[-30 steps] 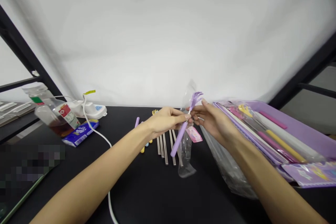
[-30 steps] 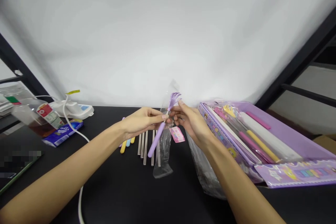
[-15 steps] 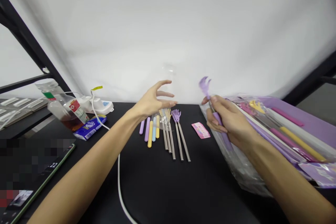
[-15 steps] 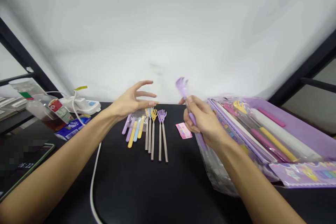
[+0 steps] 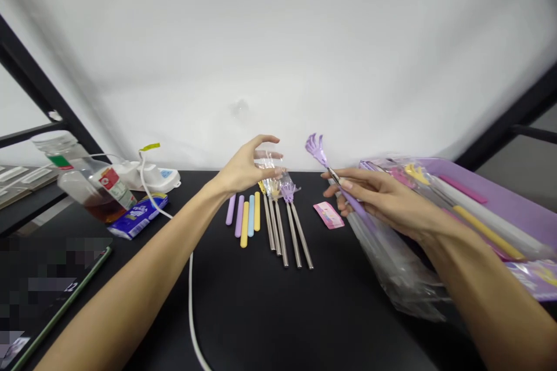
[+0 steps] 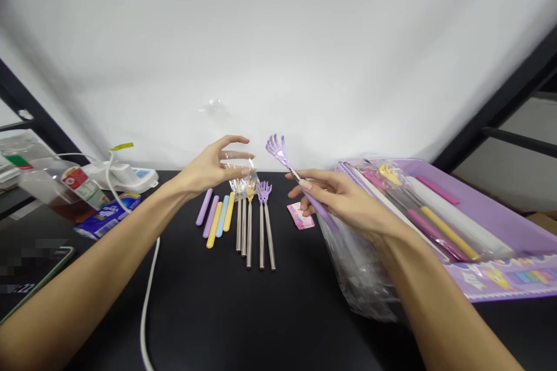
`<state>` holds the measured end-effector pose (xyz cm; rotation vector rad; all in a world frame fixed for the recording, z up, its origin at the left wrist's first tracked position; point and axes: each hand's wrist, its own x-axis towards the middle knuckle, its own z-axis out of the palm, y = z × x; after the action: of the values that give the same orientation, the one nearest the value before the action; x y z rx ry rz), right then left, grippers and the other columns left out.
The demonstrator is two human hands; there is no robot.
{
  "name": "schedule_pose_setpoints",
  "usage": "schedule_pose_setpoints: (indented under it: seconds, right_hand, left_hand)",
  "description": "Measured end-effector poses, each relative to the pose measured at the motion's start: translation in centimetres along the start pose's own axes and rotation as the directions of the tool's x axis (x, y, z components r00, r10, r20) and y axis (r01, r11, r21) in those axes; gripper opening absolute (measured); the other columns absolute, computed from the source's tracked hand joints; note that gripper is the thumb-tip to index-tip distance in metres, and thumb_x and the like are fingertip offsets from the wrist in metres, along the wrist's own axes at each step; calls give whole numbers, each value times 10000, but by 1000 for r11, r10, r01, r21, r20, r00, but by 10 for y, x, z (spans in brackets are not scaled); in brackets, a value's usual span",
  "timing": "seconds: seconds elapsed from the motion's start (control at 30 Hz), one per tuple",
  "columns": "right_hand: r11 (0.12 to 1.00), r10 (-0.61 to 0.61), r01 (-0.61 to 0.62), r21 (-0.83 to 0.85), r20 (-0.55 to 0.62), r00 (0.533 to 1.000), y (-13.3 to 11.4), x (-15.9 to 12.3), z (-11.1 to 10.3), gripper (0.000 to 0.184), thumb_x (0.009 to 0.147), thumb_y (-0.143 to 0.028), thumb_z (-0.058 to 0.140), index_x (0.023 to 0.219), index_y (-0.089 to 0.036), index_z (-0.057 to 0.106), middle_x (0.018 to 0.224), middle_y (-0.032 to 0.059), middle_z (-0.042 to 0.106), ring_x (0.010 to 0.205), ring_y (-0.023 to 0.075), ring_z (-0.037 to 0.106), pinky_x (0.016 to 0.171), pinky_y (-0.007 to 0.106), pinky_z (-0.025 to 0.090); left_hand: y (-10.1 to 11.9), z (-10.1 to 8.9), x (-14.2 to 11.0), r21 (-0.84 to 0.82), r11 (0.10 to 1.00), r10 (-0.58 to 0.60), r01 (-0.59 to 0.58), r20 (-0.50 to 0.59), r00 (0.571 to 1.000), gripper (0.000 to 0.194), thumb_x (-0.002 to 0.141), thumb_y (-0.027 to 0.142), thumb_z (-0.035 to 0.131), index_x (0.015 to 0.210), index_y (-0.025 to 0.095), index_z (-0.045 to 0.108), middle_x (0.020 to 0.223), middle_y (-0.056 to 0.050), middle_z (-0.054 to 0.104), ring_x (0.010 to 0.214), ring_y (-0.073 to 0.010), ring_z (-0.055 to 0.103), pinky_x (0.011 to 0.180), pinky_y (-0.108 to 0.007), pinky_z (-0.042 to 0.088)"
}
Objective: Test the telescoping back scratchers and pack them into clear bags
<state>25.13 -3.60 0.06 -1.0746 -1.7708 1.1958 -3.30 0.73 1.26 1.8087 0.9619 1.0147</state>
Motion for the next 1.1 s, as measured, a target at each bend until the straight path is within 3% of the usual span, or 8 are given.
schedule_pose_setpoints:
  seconds: [0.1, 0.17, 0.37, 0.47, 0.63, 0.77, 0.9, 1.1]
  right_hand:
    - [992, 21, -14, -128, 49, 999, 0, 0, -1, 493, 894, -515, 627, 1263, -191, 666, 628, 0, 624, 471, 115, 505, 457, 256, 395]
    - [976, 50, -29, -216, 94, 994, -2, 0, 0, 454, 897, -521, 618, 1203, -191, 677, 607, -11, 615, 432, 91, 454, 412, 234, 332]
    - [938, 188, -107, -330, 225, 956, -3, 1, 5, 367, 915, -549, 579, 1013, -202, 649, 784, 33, 716, 444, 75, 505, 416, 216, 354]
    - [905, 200, -107, -412, 188, 962, -1, 2, 4, 353, 917, -539, 574, 978, -205, 671, 769, 26, 714, 449, 84, 528, 441, 228, 388]
    - [871, 160, -98, -482, 89, 983, -1, 3, 3, 321, 902, -508, 594, 999, -220, 695, 650, -8, 668, 439, 104, 538, 432, 239, 352]
    - [867, 75, -65, -494, 0, 997, -2, 4, 4, 291, 880, -475, 630, 971, -214, 719, 644, -3, 667, 482, 118, 562, 470, 248, 383]
    - [893, 40, -49, -447, -30, 999, 3, 6, 2, 317, 874, -494, 638, 959, -197, 707, 704, 20, 692, 495, 122, 571, 475, 256, 407]
    - [981, 57, -64, -183, -44, 997, 12, 10, 22, 337, 864, -525, 653, 893, -206, 547, 675, 6, 682, 451, 120, 570, 423, 240, 397]
  left_hand:
    - [-2, 2, 1, 5, 1000, -8, 8, -23, 1000, 620, 790, 206, 772, 1342, 174, 491, 938, -102, 764, 874, -211, 746, 836, -358, 593]
    - [-2, 4, 2, 43, 999, -10, 13, -66, 998, 560, 799, 201, 759, 1308, 168, 527, 830, -70, 768, 835, -199, 749, 793, -318, 592]
    - [-1, 8, 2, 100, 995, 11, -3, -85, 996, 455, 830, 273, 741, 1246, 189, 576, 832, -44, 775, 826, -204, 759, 785, -318, 586]
    - [-1, 8, 2, 124, 992, 11, -2, -66, 998, 449, 833, 305, 738, 1241, 199, 582, 836, -36, 774, 841, -217, 758, 790, -341, 584]
    - [-3, 10, 3, 159, 987, -5, 21, -98, 995, 445, 821, 329, 739, 1225, 202, 602, 832, -37, 762, 828, -227, 745, 757, -352, 578]
    - [-5, 12, 4, 272, 962, 37, 3, -143, 989, 425, 813, 352, 735, 1203, 212, 639, 771, -23, 729, 748, -222, 715, 688, -344, 555]
    - [-4, 12, 4, 280, 959, -8, 42, -122, 993, 447, 814, 371, 743, 1219, 212, 643, 650, 0, 667, 660, -200, 687, 614, -306, 531]
    - [-4, 32, 1, -35, 999, -40, 37, -66, 997, 500, 809, 327, 775, 1258, 199, 597, 758, -22, 702, 749, -194, 728, 750, -354, 607]
